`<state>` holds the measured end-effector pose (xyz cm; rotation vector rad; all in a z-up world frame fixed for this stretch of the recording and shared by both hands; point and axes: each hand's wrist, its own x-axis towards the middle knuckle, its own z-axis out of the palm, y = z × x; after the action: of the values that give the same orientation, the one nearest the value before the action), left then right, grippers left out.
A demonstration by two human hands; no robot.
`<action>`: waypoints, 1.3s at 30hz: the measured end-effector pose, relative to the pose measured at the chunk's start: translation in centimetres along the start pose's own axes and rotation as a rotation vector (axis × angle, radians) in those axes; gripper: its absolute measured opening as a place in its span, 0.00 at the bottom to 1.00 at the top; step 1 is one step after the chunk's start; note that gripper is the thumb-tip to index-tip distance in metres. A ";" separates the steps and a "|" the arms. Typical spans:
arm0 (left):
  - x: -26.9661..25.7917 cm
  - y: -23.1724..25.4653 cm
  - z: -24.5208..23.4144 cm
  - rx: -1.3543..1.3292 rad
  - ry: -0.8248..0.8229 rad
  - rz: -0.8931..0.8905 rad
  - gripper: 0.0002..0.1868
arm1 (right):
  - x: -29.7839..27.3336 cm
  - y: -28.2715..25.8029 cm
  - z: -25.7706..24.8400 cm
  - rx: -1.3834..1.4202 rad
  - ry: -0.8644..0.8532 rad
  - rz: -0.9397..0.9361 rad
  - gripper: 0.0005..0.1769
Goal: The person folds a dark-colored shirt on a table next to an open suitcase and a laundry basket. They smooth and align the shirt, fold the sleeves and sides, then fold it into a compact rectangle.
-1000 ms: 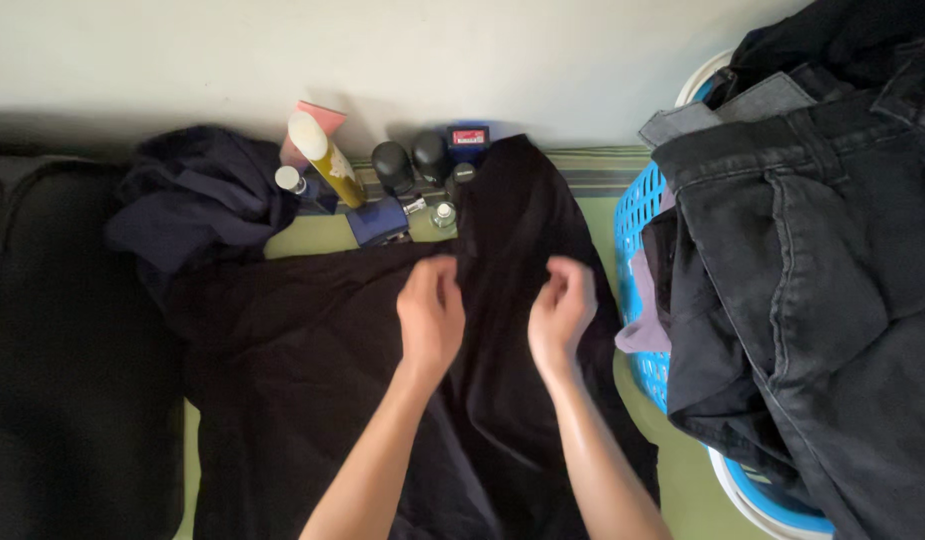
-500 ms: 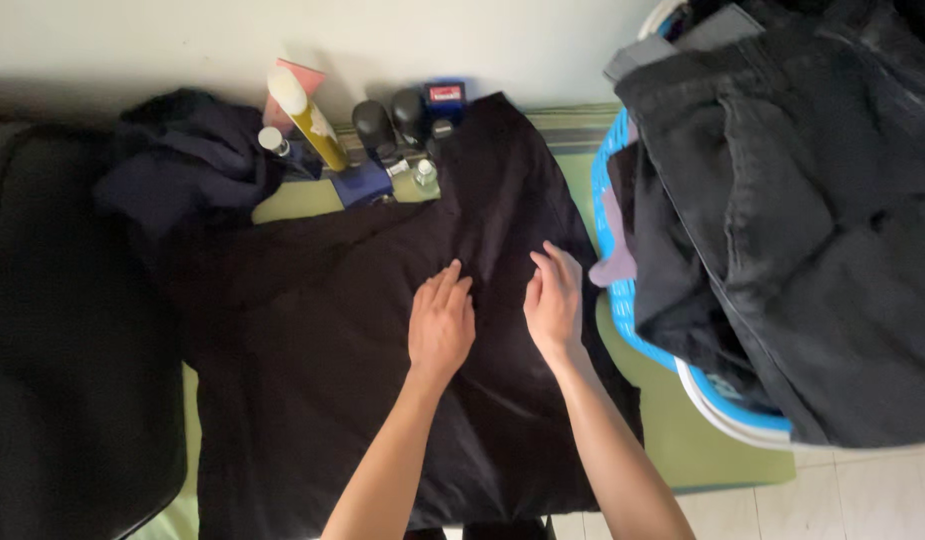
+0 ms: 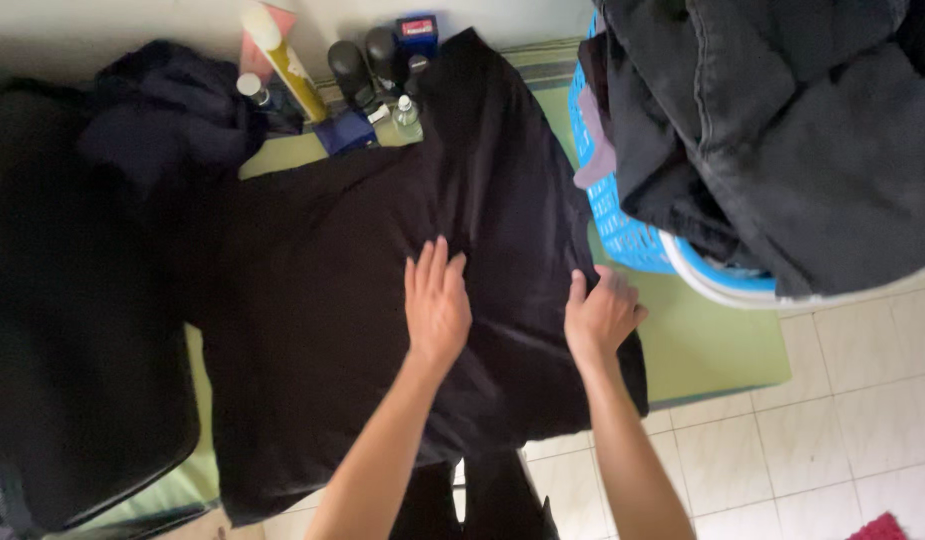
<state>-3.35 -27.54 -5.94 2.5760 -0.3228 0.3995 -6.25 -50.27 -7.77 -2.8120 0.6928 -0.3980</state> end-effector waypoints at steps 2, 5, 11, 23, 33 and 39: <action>-2.7 0.7 -1.0 -0.019 -0.040 -0.027 0.21 | 0.3 0.6 0.0 0.044 -0.013 0.017 0.14; -4.3 1.0 -1.5 -0.044 -0.075 -0.102 0.23 | 1.3 1.4 0.0 0.091 0.028 0.066 0.12; -4.2 1.1 -1.1 0.049 -0.088 -0.134 0.24 | 1.6 3.2 0.1 0.035 0.094 0.171 0.10; -4.1 1.4 -1.1 0.051 -0.107 -0.177 0.26 | 1.1 8.1 -0.7 0.011 0.002 -0.008 0.17; -4.6 1.5 -1.0 0.103 -0.128 -0.137 0.27 | 2.8 11.1 -1.8 0.075 -0.026 -0.375 0.19; -4.8 1.4 -0.9 0.123 -0.123 -0.126 0.28 | -1.1 8.1 -3.8 0.071 0.307 -0.193 0.23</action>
<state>-8.45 -27.52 -6.23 2.7296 -0.1819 0.2220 -11.74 -57.34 -6.66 -2.7864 0.4501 -0.8846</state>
